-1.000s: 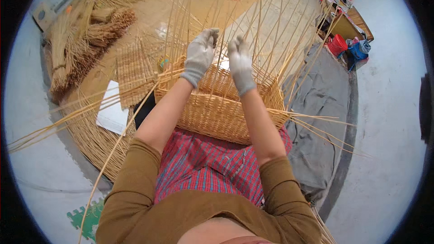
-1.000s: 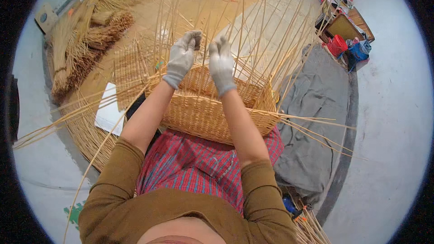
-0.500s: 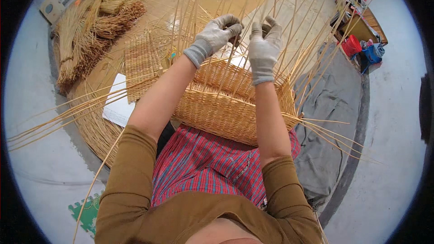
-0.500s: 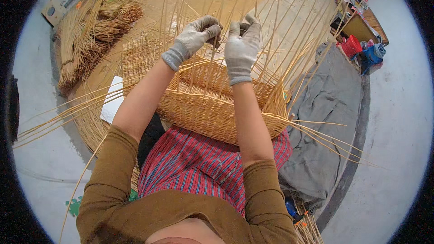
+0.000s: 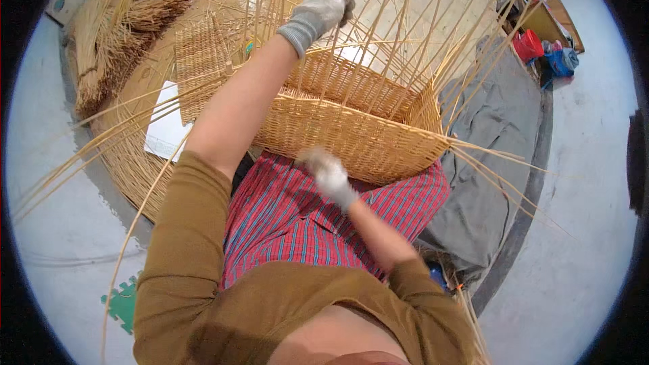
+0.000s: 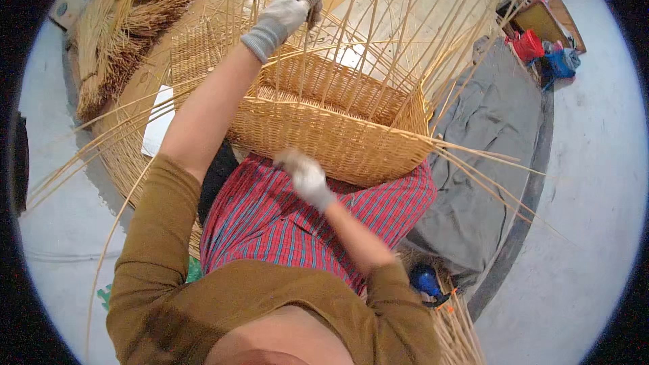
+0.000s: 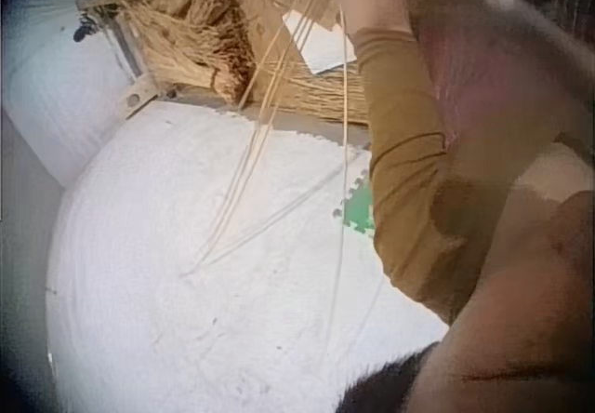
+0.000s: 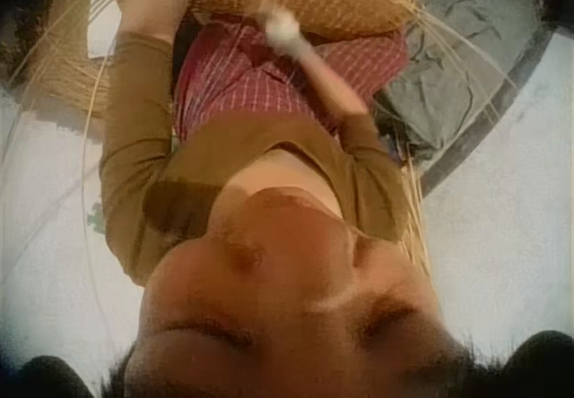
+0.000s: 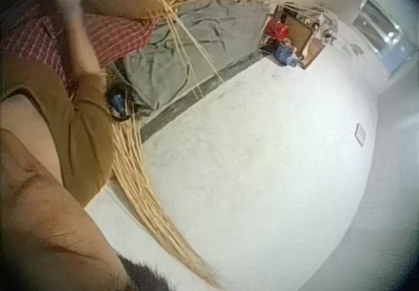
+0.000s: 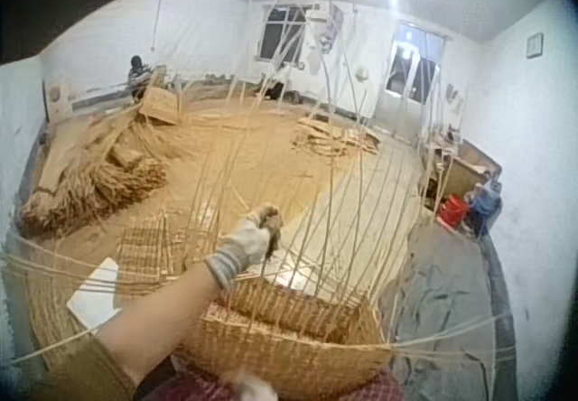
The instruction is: Weaving a large wicker or reed basket by hand while sitting on the floor.
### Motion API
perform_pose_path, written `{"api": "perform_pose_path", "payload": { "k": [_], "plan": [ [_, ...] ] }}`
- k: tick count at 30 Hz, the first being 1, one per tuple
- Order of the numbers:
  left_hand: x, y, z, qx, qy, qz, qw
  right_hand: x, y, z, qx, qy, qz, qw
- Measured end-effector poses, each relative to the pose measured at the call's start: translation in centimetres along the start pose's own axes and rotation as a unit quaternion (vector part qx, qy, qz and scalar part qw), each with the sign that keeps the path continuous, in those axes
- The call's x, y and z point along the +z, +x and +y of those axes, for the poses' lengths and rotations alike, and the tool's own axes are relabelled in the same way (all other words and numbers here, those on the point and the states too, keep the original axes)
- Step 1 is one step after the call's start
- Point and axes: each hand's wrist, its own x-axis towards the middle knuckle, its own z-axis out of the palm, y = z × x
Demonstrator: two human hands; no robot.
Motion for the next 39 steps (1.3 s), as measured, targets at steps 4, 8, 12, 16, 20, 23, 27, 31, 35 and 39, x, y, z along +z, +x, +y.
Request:
{"api": "perform_pose_path", "payload": {
  "k": [4, 8, 12, 16, 20, 23, 27, 31, 35, 39],
  "plan": [
    [2.1, -2.1, -0.3, 0.297, 0.252, 0.083, 0.917, -0.6, -6.9, -3.5, 0.118, -0.132, -0.154, 0.972],
    [5.3, -8.7, -6.6, 0.327, 0.272, 0.164, 0.890, -9.6, -3.5, 1.4, 0.299, 0.132, 0.305, 0.895],
    [8.1, -12.7, -9.2, -0.250, 0.203, -0.139, 0.936, -13.9, -1.2, -2.3, 0.108, 0.244, 0.499, 0.824],
    [7.3, -12.4, -12.2, -0.198, 0.147, -0.173, 0.954, -13.1, -1.0, -0.4, 0.194, 0.169, 0.522, 0.814],
    [8.9, -12.9, -12.3, -0.209, 0.164, -0.132, 0.955, -16.3, 11.7, -4.6, -0.089, -0.411, 0.348, 0.838],
    [8.9, -12.5, -12.0, -0.265, 0.146, -0.124, 0.945, -17.1, 14.5, -5.1, -0.024, -0.230, 0.331, 0.915],
    [10.3, -12.4, -11.3, -0.285, 0.092, -0.154, 0.942, -20.0, -2.2, 2.3, -0.040, 0.133, 0.480, 0.866],
    [9.3, -14.6, -14.4, -0.107, 0.090, 0.001, 0.990, -19.1, -7.6, -1.5, 0.161, 0.252, 0.436, 0.849],
    [15.5, -14.3, -10.1, 0.182, 0.275, 0.043, 0.943, -19.8, -8.7, -1.3, 0.166, 0.217, 0.550, 0.789],
    [17.9, -12.4, -14.8, -0.051, 0.330, -0.151, 0.930, -21.9, 3.3, -5.2, -0.015, -0.143, 0.454, 0.879]
  ]
}}
